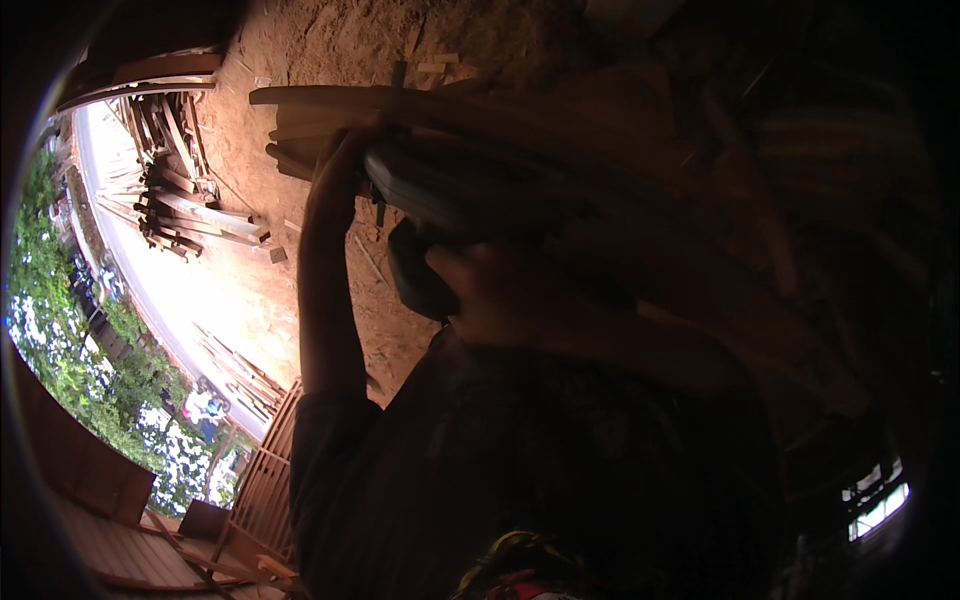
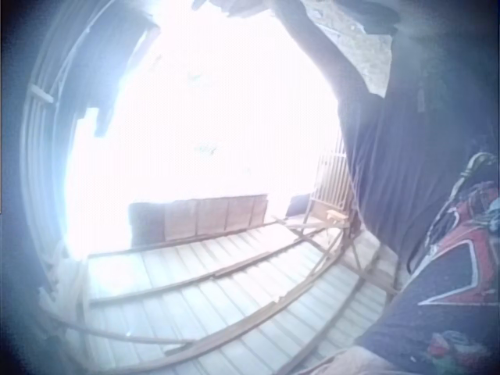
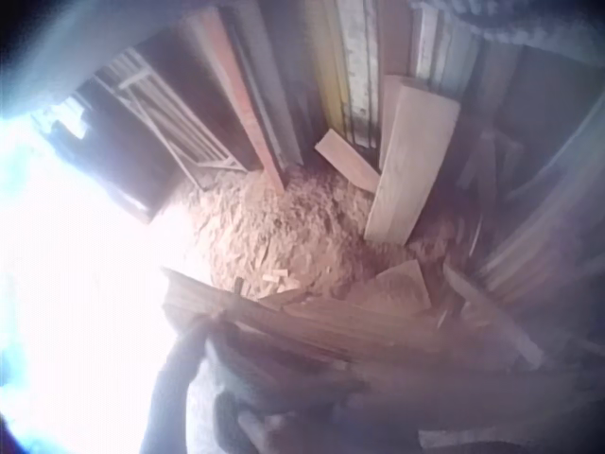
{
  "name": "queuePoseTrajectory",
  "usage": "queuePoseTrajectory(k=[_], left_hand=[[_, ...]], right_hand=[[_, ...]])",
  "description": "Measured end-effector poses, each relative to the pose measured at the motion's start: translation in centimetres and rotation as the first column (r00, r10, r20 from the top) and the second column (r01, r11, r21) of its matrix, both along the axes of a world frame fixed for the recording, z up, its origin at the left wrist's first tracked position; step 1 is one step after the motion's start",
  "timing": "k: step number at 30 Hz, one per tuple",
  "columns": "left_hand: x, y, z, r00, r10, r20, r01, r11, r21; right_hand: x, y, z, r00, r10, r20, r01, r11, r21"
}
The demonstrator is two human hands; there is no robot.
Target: The person uses a circular saw to cut a wooden plank into smaller pieces. They position the wood, make cuts, and handle the resulting pieces, repeating the process several times.
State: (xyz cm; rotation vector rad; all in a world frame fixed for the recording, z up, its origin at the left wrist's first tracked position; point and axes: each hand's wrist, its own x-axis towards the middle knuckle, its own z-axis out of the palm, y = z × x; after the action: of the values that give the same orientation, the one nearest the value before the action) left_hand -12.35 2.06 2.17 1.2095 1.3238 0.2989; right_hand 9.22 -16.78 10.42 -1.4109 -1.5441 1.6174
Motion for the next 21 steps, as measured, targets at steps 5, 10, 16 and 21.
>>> queuePoseTrajectory(k=[5, 10, 16, 21], left_hand=[[-2.8, 3.5, -0.7, 0.998, -0.057, -0.024, 0.057, 0.998, 0.019], [-5.2, 6.8, 1.4, 0.997, -0.016, -0.07, 0.012, 0.999, -0.05], [-6.9, 4.9, 6.5, 0.982, 0.188, -0.015, -0.185, 0.975, 0.126], [-7.5, -1.0, 9.9, 0.979, 0.197, 0.055, -0.204, 0.954, 0.217]], right_hand=[[-2.0, 3.5, 0.1, 0.999, 0.032, 0.037, -0.034, 0.998, 0.047], [-3.3, 5.9, 0.2, 0.999, 0.041, 0.004, -0.041, 0.991, 0.125], [-3.8, 5.4, 1.0, 0.997, -0.021, 0.07, -0.012, 0.9, 0.437], [-1.9, 4.3, 2.1, 0.993, 0.102, 0.062, -0.12, 0.847, 0.519]])
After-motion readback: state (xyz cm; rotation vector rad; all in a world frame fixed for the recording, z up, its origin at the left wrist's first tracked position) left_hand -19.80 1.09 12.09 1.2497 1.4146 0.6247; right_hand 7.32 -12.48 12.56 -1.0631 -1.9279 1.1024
